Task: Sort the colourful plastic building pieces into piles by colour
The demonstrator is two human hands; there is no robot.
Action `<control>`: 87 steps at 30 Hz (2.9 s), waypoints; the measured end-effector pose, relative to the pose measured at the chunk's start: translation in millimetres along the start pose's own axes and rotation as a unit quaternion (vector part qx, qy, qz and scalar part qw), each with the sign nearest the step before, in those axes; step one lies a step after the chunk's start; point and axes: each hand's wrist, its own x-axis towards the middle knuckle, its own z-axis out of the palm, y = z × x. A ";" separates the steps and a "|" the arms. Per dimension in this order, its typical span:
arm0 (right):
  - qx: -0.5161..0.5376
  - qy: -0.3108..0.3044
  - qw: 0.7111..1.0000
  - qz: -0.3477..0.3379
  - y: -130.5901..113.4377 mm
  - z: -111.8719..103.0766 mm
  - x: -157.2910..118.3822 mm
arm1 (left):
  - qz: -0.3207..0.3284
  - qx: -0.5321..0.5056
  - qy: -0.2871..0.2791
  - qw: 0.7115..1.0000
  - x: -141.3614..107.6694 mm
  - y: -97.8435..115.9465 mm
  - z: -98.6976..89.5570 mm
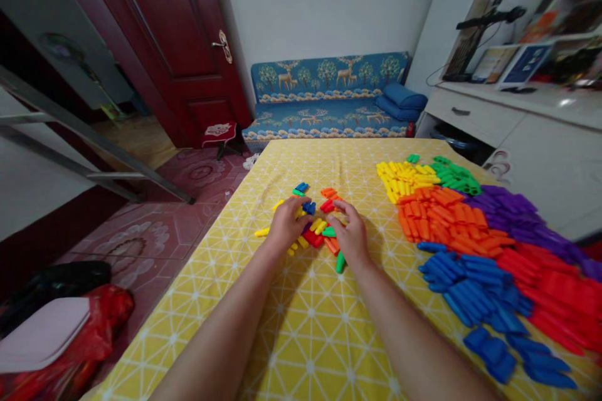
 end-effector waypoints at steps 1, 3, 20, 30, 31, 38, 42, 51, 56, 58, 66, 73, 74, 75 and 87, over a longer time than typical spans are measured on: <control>0.014 -0.018 1.000 0.001 0.1 0.3 -0.4 | -0.008 0.000 0.009 1.000 -3.6 0.3 3.4; 0.025 -0.063 0.998 -0.013 -0.2 0.3 -1.2 | 0.003 -0.002 0.000 1.000 -7.7 1.5 9.2; -0.262 -0.153 0.945 -0.120 -11.0 -2.5 -4.9 | 0.062 -0.162 0.016 0.985 -16.3 4.3 6.1; -0.083 0.023 0.992 -0.087 -3.4 -5.2 1.5 | -0.130 0.119 0.094 0.980 -16.4 -12.3 -3.1; -0.078 0.021 0.993 -0.090 -4.3 -5.3 1.0 | -0.132 0.108 0.074 0.982 -16.7 -12.1 -1.7; -0.013 0.034 0.999 -0.032 -12.1 -11.8 -10.9 | -0.112 0.048 0.072 0.990 -16.3 -11.1 7.3; -0.040 0.003 0.999 -0.003 -25.4 -39.3 -18.0 | -0.107 0.042 0.079 0.990 -14.9 -15.1 6.5; -0.272 0.006 0.962 -0.011 -37.5 -196.7 -19.0 | -0.113 0.040 0.069 0.990 -13.8 -15.3 6.3; -0.292 0.026 0.956 0.005 -17.7 -242.0 -20.0 | -0.123 0.045 0.065 0.989 -13.2 -13.1 5.2; -0.327 0.026 0.945 -0.009 -16.4 -247.6 -20.5 | -0.123 0.043 0.065 0.989 -13.2 -13.4 5.4; -0.382 0.008 0.902 -0.202 -32.4 -179.2 -27.6 | -0.102 0.022 0.074 0.992 -13.1 -18.5 7.4; -0.251 -0.085 0.956 -0.126 5.4 -49.1 -6.0 | -0.064 -0.040 0.106 0.992 -11.4 -25.0 10.8; -0.240 -0.073 0.962 -0.107 12.1 -38.3 5.0 | -0.061 -0.047 0.109 0.991 -11.2 -25.3 11.1; -0.234 -0.067 0.966 -0.092 17.4 -29.6 16.4 | -0.060 -0.051 0.111 0.991 -11.2 -25.4 11.4; -0.222 -0.099 0.966 -0.087 17.3 -8.9 46.0 | 0.039 -0.014 0.112 0.993 -9.1 -22.6 10.8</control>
